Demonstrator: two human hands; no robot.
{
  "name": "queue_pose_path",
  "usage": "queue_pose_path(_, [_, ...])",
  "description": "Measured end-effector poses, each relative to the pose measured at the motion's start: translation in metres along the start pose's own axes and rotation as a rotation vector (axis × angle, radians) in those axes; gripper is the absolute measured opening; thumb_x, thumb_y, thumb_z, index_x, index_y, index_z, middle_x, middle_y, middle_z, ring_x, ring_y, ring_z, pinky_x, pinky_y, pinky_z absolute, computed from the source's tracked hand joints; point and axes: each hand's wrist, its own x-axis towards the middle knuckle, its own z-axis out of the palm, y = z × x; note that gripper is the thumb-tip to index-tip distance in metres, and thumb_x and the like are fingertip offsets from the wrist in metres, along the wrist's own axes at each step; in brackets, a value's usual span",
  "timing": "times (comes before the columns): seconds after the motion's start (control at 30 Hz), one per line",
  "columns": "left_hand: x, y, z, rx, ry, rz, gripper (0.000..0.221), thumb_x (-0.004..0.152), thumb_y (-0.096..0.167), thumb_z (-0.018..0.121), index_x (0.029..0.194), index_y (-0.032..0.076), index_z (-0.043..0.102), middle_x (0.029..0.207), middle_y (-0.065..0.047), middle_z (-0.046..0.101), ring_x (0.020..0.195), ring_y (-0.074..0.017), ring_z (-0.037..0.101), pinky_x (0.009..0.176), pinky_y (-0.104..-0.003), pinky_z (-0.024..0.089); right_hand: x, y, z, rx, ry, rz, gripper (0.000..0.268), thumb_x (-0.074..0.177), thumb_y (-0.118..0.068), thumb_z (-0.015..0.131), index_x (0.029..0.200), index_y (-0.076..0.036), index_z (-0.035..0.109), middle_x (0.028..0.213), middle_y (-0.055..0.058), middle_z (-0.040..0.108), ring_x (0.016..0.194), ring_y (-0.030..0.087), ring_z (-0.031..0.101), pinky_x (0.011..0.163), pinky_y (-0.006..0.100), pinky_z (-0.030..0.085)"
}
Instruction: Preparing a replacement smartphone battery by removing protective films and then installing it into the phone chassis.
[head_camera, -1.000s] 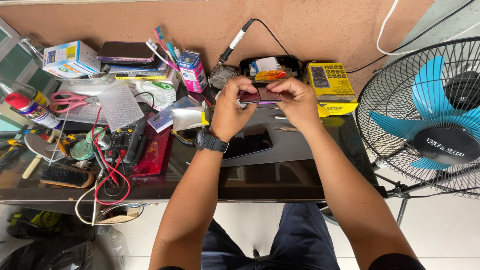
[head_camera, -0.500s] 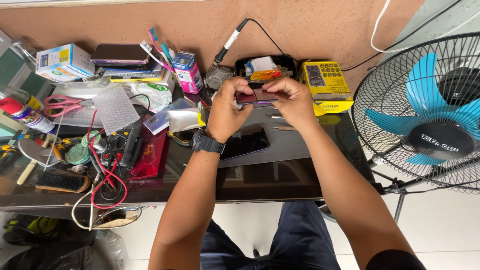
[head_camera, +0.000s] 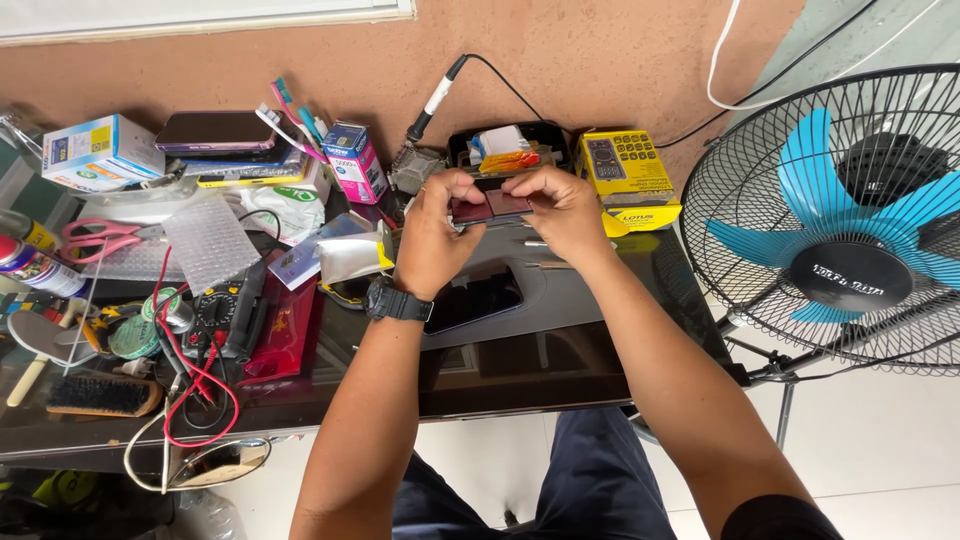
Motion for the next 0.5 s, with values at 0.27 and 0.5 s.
queue_pose_path(0.27, [0.000,-0.005,0.003,0.038,0.017,0.013,0.061,0.081,-0.006,0.090,0.133,0.014,0.066,0.106,-0.001,0.087,0.107,-0.0321,0.082,0.088,-0.045,0.069,0.001,0.008,-0.004,-0.014,-0.039,-0.009,0.018,0.098,0.008,0.094,0.107,-0.001,0.081,0.114,0.016,0.088,0.114,0.018,0.082,0.102,0.036,0.066])
queue_pose_path(0.5, [-0.001,-0.003,0.003,0.039,0.013,0.024,0.063,0.081,-0.007,0.089,0.135,0.013,0.065,0.106,-0.002,0.087,0.108,-0.0319,0.082,0.087,-0.046,0.070,0.000,0.007,-0.005,-0.039,-0.056,0.005,0.020,0.098,0.008,0.094,0.108,0.001,0.080,0.116,0.017,0.088,0.117,0.019,0.082,0.104,0.037,0.065])
